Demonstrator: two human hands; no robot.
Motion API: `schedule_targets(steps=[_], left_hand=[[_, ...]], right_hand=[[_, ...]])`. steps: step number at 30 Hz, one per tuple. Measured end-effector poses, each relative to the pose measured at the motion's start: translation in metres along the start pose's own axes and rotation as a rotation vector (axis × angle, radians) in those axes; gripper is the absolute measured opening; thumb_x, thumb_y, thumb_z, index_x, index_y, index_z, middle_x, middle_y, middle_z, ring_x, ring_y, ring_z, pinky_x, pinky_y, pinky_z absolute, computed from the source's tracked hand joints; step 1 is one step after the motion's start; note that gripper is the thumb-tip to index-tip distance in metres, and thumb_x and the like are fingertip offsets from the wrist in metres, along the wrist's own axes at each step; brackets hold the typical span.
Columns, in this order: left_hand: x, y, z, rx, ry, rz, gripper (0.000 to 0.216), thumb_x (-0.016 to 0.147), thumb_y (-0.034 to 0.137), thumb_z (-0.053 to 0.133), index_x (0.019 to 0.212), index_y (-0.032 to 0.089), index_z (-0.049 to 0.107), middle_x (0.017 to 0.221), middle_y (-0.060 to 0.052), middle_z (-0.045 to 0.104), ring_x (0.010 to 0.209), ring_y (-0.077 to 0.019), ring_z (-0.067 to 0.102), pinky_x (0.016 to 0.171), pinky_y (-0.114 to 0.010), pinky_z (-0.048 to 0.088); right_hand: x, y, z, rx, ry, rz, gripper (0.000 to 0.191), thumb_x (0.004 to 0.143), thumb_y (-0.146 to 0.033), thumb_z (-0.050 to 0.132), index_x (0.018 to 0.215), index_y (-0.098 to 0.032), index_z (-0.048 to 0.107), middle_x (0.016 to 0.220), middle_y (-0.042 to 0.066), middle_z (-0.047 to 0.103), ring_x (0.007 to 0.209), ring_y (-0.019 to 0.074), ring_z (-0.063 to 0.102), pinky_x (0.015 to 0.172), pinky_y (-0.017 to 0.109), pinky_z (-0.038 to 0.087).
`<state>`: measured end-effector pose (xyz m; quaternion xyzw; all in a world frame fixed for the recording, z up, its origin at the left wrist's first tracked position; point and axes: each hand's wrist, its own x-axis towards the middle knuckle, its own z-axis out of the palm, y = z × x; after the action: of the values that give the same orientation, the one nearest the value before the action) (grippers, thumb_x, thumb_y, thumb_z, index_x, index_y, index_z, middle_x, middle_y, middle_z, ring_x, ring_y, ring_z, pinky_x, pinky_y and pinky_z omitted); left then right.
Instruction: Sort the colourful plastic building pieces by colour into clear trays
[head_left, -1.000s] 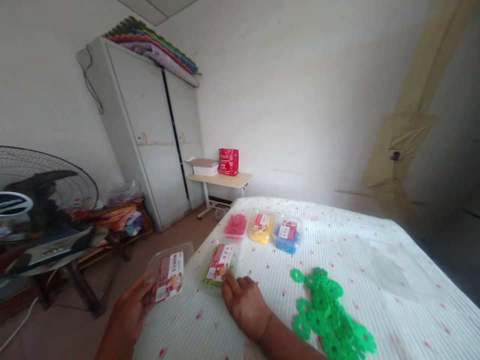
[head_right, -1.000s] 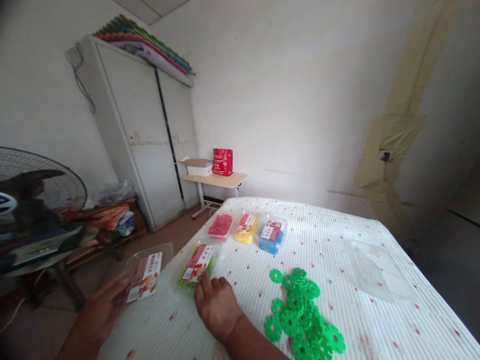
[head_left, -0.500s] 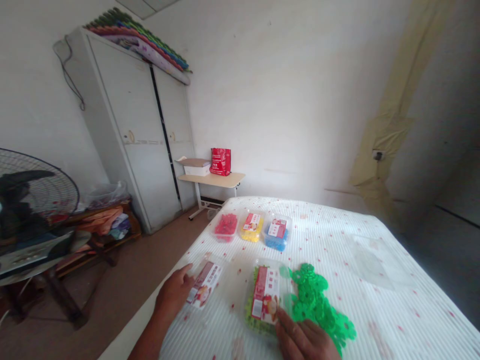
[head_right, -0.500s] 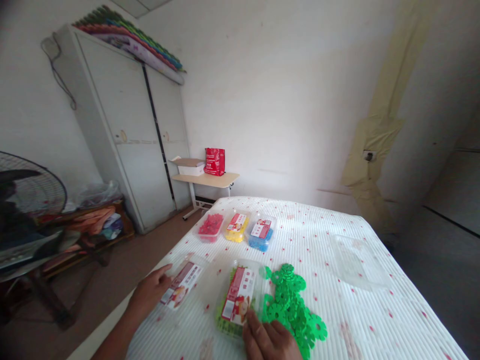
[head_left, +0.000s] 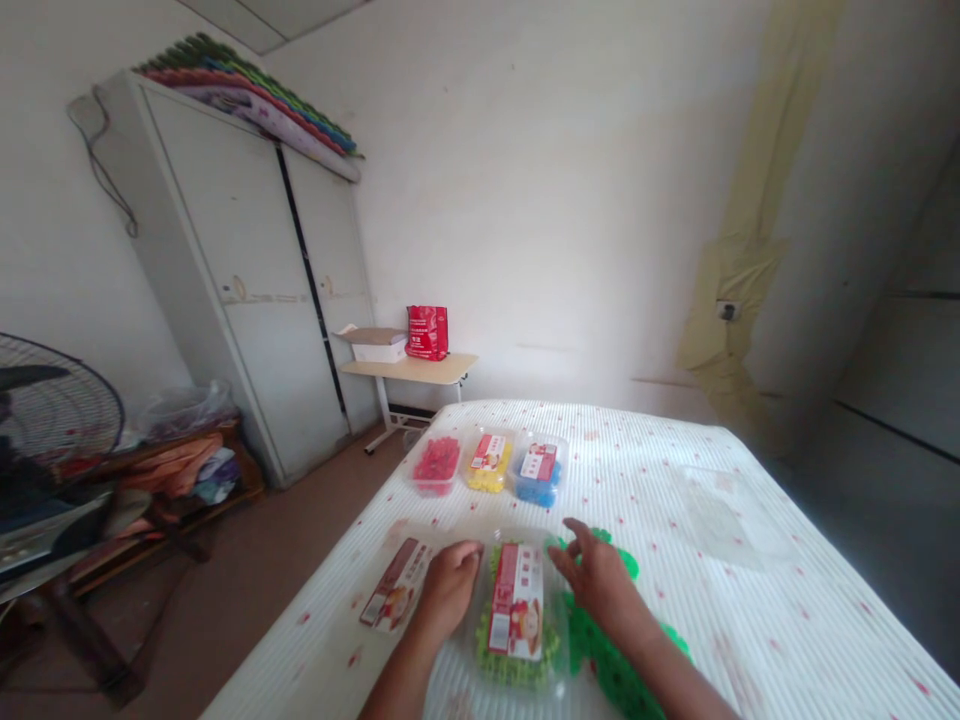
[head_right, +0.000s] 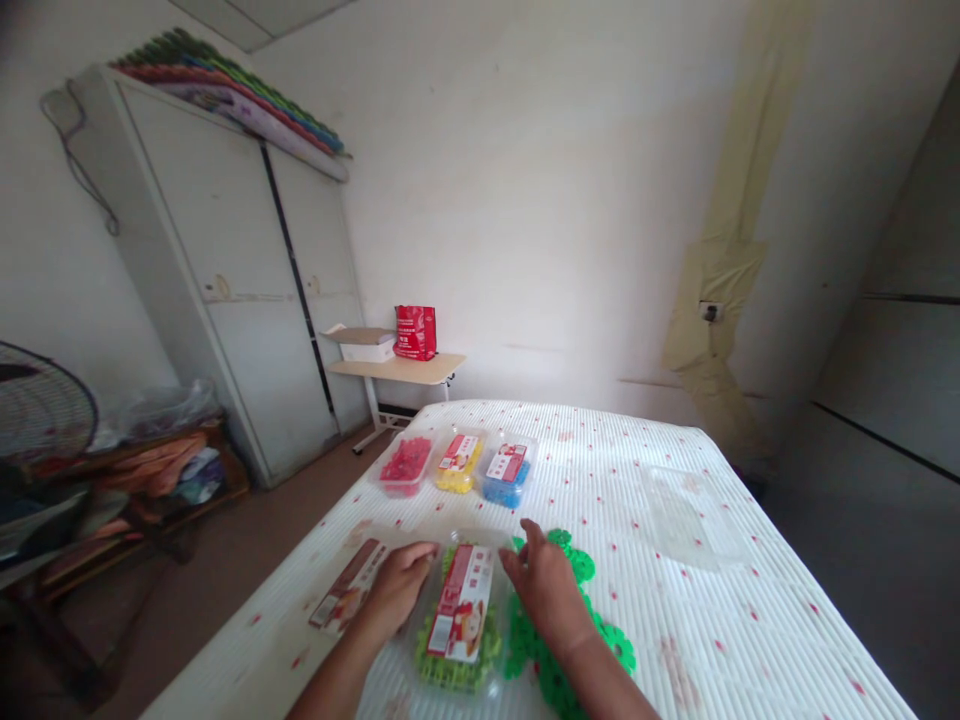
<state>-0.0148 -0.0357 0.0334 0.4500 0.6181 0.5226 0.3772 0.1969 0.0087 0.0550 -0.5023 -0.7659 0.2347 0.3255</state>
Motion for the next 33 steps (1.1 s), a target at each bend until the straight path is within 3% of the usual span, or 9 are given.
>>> schedule_targets(steps=[4,8,11,15,20,23,28,33], left_hand=[[-0.004,-0.002,0.010,-0.160,-0.139,-0.033,0.020,0.067,0.029,0.062,0.078,0.014,0.070,0.079,-0.005,0.072,0.090,-0.0268,0.062,0.080,-0.034,0.045],[-0.007,0.005,0.011,-0.319,-0.092,-0.064,0.031,0.063,0.031,0.070,0.088,0.014,0.071,0.094,-0.009,0.072,0.101,-0.0276,0.060,0.091,-0.035,0.042],[-0.011,0.010,0.019,-0.537,-0.116,-0.087,0.047,0.067,0.036,0.071,0.110,0.019,0.063,0.114,-0.008,0.065,0.111,-0.0248,0.055,0.098,-0.034,0.037],[-0.020,0.015,0.042,-0.836,-0.313,-0.211,0.062,0.075,0.040,0.064,0.132,0.028,0.042,0.120,-0.006,0.062,0.110,-0.0236,0.057,0.099,-0.038,0.036],[-0.027,0.017,0.061,-1.021,-0.574,-0.369,0.061,0.078,0.053,0.053,0.126,0.015,0.050,0.108,-0.014,0.067,0.103,-0.0304,0.060,0.094,-0.044,0.039],[-0.026,0.016,0.064,-1.031,-0.560,-0.400,0.059,0.078,0.052,0.052,0.124,0.014,0.052,0.104,-0.014,0.068,0.099,-0.0298,0.062,0.093,-0.044,0.040],[-0.024,0.019,0.067,-0.909,-0.411,-0.436,0.053,0.076,0.045,0.060,0.120,0.016,0.055,0.098,-0.010,0.071,0.092,-0.0260,0.065,0.089,-0.038,0.044],[-0.025,0.022,0.072,-0.819,-0.375,-0.358,0.048,0.076,0.041,0.062,0.119,0.020,0.056,0.096,-0.005,0.071,0.091,-0.0224,0.066,0.087,-0.035,0.045]], right_hand=[[0.008,0.001,0.017,0.060,0.004,0.054,0.037,0.077,-0.020,0.046,0.110,-0.007,0.057,0.056,0.001,0.060,0.052,0.0152,0.057,0.053,0.025,0.040],[0.006,0.005,0.018,0.131,0.099,0.064,0.030,0.076,-0.021,0.043,0.103,-0.015,0.057,0.054,-0.004,0.053,0.051,0.0138,0.052,0.052,0.024,0.037],[0.007,0.005,0.012,0.287,0.149,0.109,0.024,0.078,-0.028,0.042,0.098,-0.018,0.051,0.055,-0.005,0.050,0.051,0.0137,0.051,0.049,0.023,0.037],[0.005,0.003,0.006,0.474,0.201,0.135,0.023,0.081,-0.038,0.039,0.095,-0.021,0.044,0.064,-0.003,0.058,0.053,0.0145,0.053,0.049,0.025,0.041],[0.002,0.004,0.003,0.377,0.243,0.104,0.020,0.084,-0.040,0.036,0.090,-0.022,0.042,0.069,0.000,0.060,0.060,0.0160,0.057,0.055,0.027,0.044],[0.003,0.007,0.001,0.238,0.241,0.118,0.016,0.084,-0.037,0.036,0.087,-0.022,0.042,0.070,0.001,0.061,0.061,0.0168,0.058,0.058,0.027,0.043],[0.004,0.014,-0.003,0.030,0.251,0.163,0.013,0.084,-0.030,0.036,0.082,-0.022,0.045,0.066,0.001,0.061,0.057,0.0164,0.058,0.055,0.025,0.037],[0.002,0.018,-0.005,-0.089,0.285,0.191,0.015,0.084,-0.028,0.035,0.081,-0.021,0.048,0.061,0.001,0.058,0.055,0.0167,0.056,0.053,0.025,0.033]])
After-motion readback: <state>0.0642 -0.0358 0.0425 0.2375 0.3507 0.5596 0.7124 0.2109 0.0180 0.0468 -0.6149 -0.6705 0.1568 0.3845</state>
